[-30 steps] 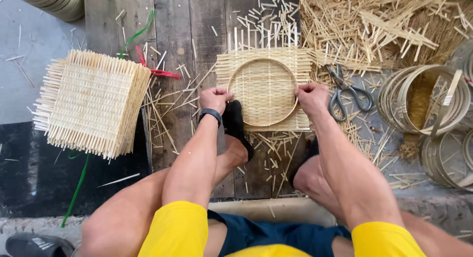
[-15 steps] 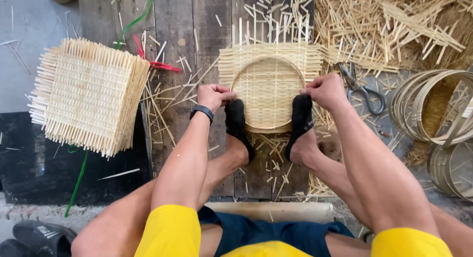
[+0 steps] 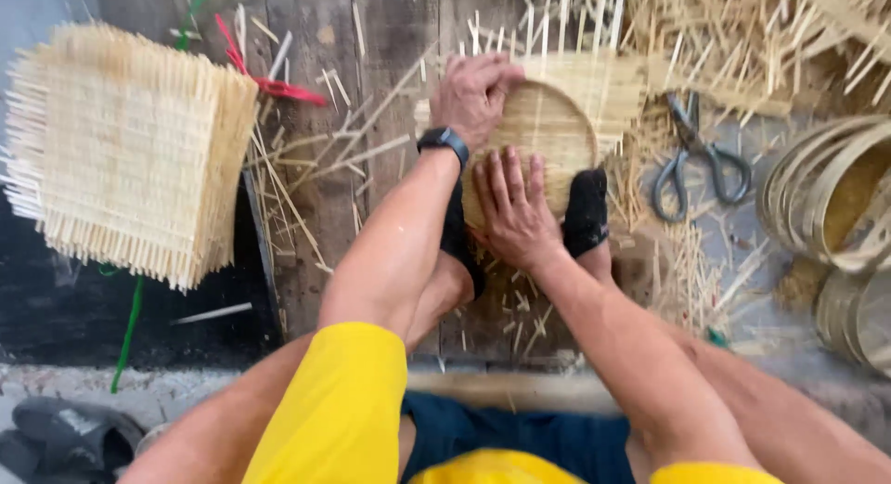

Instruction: Weaving and cutting bamboo strips to construct a small circular basket.

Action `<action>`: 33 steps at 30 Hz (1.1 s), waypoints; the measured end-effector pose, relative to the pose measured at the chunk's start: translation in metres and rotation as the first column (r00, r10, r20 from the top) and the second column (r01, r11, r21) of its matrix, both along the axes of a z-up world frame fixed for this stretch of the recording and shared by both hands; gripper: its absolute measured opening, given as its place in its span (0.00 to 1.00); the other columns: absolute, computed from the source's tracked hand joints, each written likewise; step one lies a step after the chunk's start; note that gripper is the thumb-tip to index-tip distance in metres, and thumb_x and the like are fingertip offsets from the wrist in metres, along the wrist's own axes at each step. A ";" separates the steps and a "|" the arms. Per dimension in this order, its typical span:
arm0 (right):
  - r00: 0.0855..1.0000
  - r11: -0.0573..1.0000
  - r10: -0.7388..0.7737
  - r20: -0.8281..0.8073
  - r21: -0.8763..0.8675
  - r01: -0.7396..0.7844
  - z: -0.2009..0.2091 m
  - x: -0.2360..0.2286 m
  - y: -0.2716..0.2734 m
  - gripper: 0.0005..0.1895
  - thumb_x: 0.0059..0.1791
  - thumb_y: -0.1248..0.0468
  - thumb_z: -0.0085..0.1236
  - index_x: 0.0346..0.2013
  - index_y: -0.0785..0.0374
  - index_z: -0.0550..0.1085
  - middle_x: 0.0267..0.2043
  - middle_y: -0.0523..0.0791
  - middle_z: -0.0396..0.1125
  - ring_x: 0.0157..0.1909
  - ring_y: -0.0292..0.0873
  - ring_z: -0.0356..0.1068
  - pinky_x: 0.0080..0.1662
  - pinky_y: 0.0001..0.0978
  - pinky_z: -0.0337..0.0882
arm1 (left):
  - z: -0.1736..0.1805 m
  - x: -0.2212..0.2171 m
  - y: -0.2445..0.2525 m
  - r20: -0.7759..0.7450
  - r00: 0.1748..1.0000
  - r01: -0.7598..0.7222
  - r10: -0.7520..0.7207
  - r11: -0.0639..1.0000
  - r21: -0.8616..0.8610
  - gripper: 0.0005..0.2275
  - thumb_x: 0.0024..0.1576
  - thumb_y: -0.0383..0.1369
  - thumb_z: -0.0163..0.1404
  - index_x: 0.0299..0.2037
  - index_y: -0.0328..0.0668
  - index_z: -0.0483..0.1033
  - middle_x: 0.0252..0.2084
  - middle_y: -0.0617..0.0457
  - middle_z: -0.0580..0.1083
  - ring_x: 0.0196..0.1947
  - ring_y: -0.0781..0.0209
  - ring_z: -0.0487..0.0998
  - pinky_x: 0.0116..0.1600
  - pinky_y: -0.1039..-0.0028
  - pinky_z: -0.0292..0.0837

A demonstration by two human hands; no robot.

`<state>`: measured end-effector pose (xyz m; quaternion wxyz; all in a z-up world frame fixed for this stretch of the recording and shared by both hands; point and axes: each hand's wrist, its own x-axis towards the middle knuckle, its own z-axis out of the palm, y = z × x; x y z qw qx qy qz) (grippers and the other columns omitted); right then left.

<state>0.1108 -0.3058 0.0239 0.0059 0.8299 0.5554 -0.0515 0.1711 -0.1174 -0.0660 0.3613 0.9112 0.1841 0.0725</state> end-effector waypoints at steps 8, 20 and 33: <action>0.996 0.997 -0.045 -0.083 0.058 0.050 0.006 0.002 0.004 0.47 0.49 0.43 0.53 0.73 0.75 0.56 0.75 0.65 0.46 0.78 0.69 0.40 0.71 0.73 0.41 | 0.045 0.001 0.008 -0.012 1.000 0.017 -0.018 0.997 -0.073 0.10 0.61 0.47 0.51 0.46 0.68 0.84 0.56 0.66 0.79 0.49 0.61 0.77 0.52 0.71 0.76; 0.964 0.952 -0.047 -0.263 0.279 0.123 0.031 0.078 0.008 0.28 0.46 0.60 0.57 0.60 0.68 0.71 0.62 0.58 0.62 0.64 0.62 0.61 0.61 0.60 0.60 | 0.037 0.017 0.012 0.006 0.998 0.057 -0.057 0.998 0.023 0.12 0.63 0.50 0.46 0.41 0.67 0.84 0.41 0.62 0.82 0.44 0.58 0.74 0.41 0.67 0.75; 0.248 0.590 -0.480 -0.841 -0.101 0.801 -0.013 0.178 0.021 0.12 0.56 0.57 0.56 0.38 0.60 0.83 0.28 0.44 0.74 0.25 0.38 0.70 0.29 0.31 0.71 | 0.012 0.045 0.023 -0.312 0.949 -0.068 -0.030 0.952 -0.299 0.19 0.58 0.50 0.52 0.33 0.42 0.82 0.30 0.43 0.80 0.32 0.47 0.81 0.38 0.62 0.74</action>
